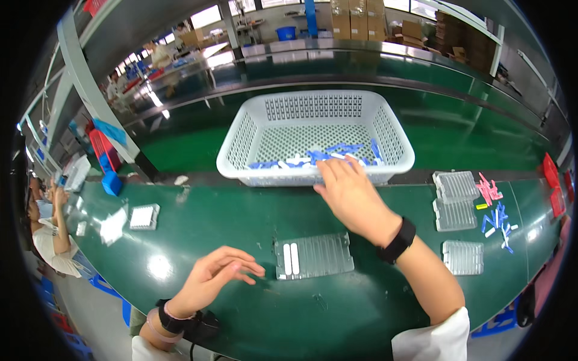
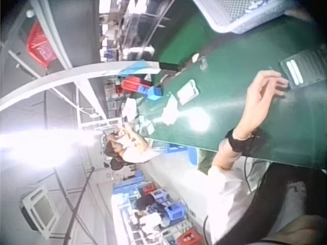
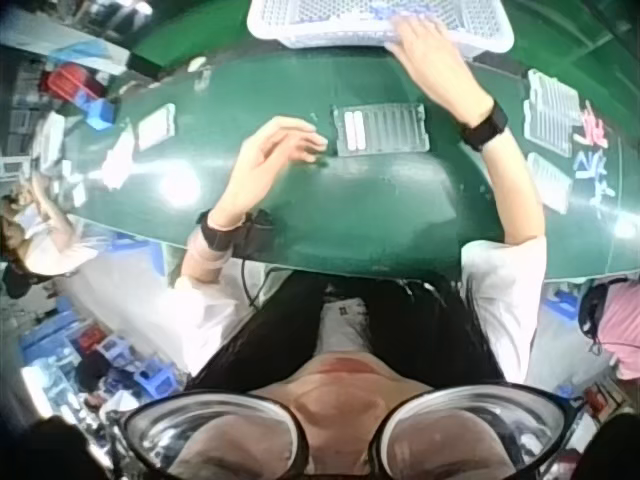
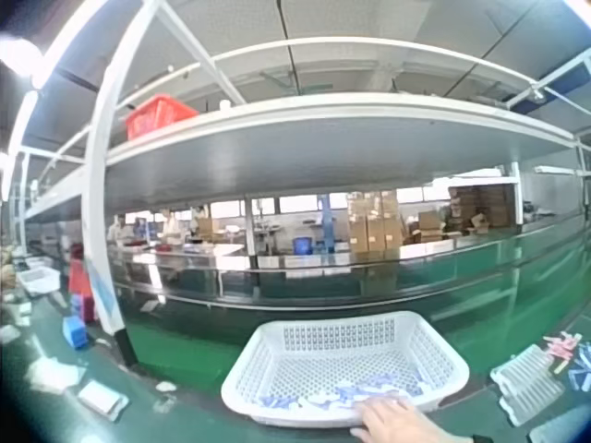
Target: Placing small white and blue plastic components into specialized transparent plastic trays on a factory assembly line.
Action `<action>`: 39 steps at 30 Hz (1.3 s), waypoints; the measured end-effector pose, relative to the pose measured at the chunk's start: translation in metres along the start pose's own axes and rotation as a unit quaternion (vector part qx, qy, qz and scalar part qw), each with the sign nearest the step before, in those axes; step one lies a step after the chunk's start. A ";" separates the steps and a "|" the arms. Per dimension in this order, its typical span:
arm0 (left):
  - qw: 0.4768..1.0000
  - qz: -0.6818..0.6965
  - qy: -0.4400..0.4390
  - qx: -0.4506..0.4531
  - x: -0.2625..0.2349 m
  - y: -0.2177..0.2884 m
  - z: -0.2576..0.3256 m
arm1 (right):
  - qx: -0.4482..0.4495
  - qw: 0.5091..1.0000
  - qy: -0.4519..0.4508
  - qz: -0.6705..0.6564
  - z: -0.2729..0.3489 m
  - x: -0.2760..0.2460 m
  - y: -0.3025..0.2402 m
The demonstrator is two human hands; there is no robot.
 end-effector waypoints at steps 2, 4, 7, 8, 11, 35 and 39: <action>0.995 -0.089 0.029 0.044 -0.010 0.023 -0.007 | -0.047 0.997 -0.051 0.038 0.012 0.004 -0.007; 0.951 -0.281 0.049 0.123 -0.017 0.050 -0.032 | -0.049 0.993 -0.101 -0.020 0.026 0.001 -0.007; 0.887 -0.435 0.060 0.142 -0.027 0.065 -0.085 | -0.070 0.993 -0.093 0.000 0.033 0.003 -0.017; 0.846 -0.501 0.068 0.169 -0.034 0.059 -0.104 | -0.069 0.995 -0.066 0.010 0.033 0.006 -0.022; 0.753 -0.632 0.071 0.165 -0.058 0.017 -0.153 | -0.067 0.997 -0.039 0.023 0.031 0.009 -0.029; 0.765 -0.627 -0.142 -0.025 -0.055 0.009 -0.183 | -0.042 0.999 0.001 -0.006 0.027 0.012 -0.017; 0.687 -0.708 -0.153 -0.067 -0.042 0.007 -0.185 | -0.042 0.999 0.025 0.002 0.031 0.013 -0.013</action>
Point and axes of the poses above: each hand's wrist, its own z-axis away from the middle knuckle, its own x-axis out of the palm, y = z × x, the point moved 4 cm from there along -z, towards the middle knuckle
